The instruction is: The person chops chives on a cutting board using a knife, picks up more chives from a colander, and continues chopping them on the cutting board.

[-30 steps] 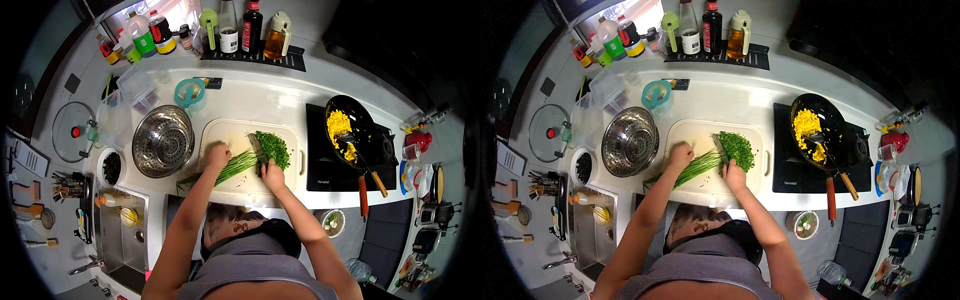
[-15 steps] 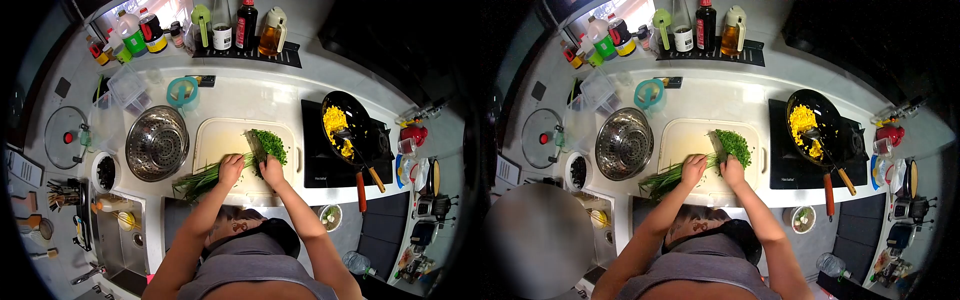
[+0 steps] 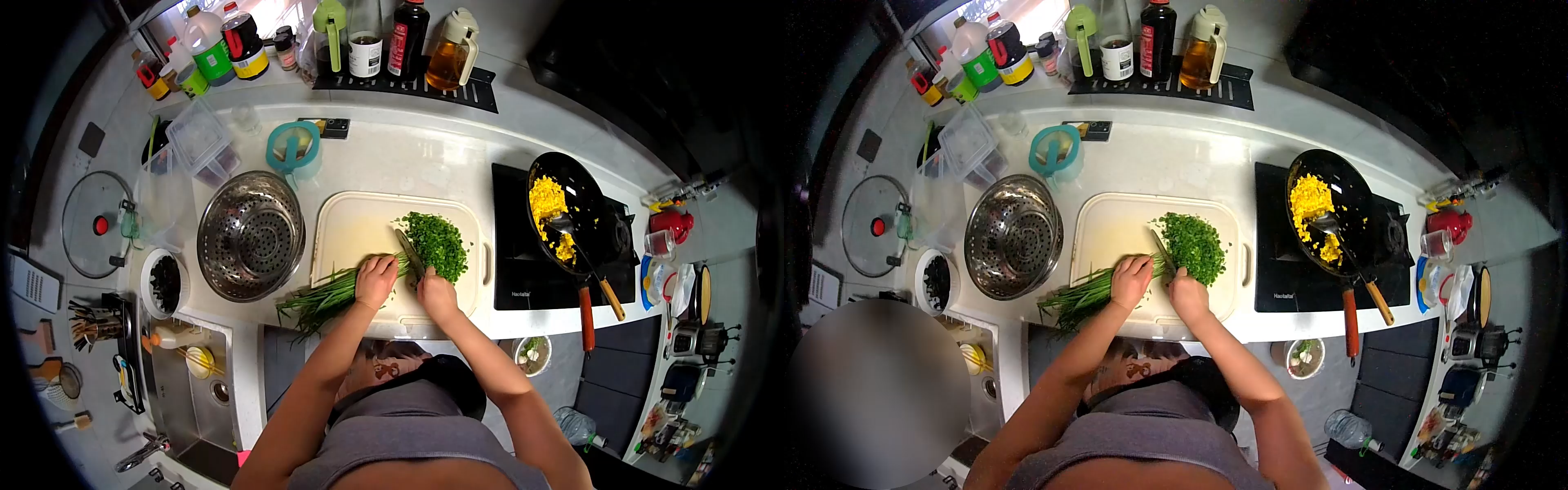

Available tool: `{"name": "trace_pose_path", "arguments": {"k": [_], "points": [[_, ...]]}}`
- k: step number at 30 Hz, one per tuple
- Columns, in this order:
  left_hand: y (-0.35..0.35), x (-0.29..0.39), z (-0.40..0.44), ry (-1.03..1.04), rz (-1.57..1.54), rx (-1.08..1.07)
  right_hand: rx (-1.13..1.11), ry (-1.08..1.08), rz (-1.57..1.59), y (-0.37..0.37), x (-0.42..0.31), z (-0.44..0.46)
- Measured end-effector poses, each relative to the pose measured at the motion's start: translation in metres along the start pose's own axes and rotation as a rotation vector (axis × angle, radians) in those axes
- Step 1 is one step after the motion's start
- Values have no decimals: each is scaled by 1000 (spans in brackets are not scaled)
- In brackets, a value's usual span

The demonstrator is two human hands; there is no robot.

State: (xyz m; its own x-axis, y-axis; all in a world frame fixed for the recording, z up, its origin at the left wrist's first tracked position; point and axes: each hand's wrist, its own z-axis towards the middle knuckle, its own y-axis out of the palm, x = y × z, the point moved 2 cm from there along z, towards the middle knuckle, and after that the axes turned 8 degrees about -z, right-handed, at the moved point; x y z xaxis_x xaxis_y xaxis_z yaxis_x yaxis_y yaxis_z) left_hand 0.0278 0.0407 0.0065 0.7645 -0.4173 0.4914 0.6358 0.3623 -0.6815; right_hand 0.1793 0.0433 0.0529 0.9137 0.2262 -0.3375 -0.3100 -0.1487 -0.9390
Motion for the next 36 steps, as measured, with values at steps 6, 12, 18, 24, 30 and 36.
{"name": "trace_pose_path", "arguments": {"k": [6, 12, 18, 24, 30, 36], "points": [[-5, 3, -3, 9, 29, -81, 114, 104, 75, 6, 1, 10], [3, -5, -11, 44, 69, -129, 68, 79, 109, -17, 6, 5], [0, -3, -9, 68, 86, -111, -73, 9, -18, -29, -2, -17], [1, -3, -9, 29, 74, -132, 16, -39, -124, 4, -8, -4], [-2, -1, -9, 42, 70, -123, 147, 88, 88, 11, -5, 17], [1, -4, -12, 20, 26, -124, 41, 60, 74, -20, -3, -2]]}}
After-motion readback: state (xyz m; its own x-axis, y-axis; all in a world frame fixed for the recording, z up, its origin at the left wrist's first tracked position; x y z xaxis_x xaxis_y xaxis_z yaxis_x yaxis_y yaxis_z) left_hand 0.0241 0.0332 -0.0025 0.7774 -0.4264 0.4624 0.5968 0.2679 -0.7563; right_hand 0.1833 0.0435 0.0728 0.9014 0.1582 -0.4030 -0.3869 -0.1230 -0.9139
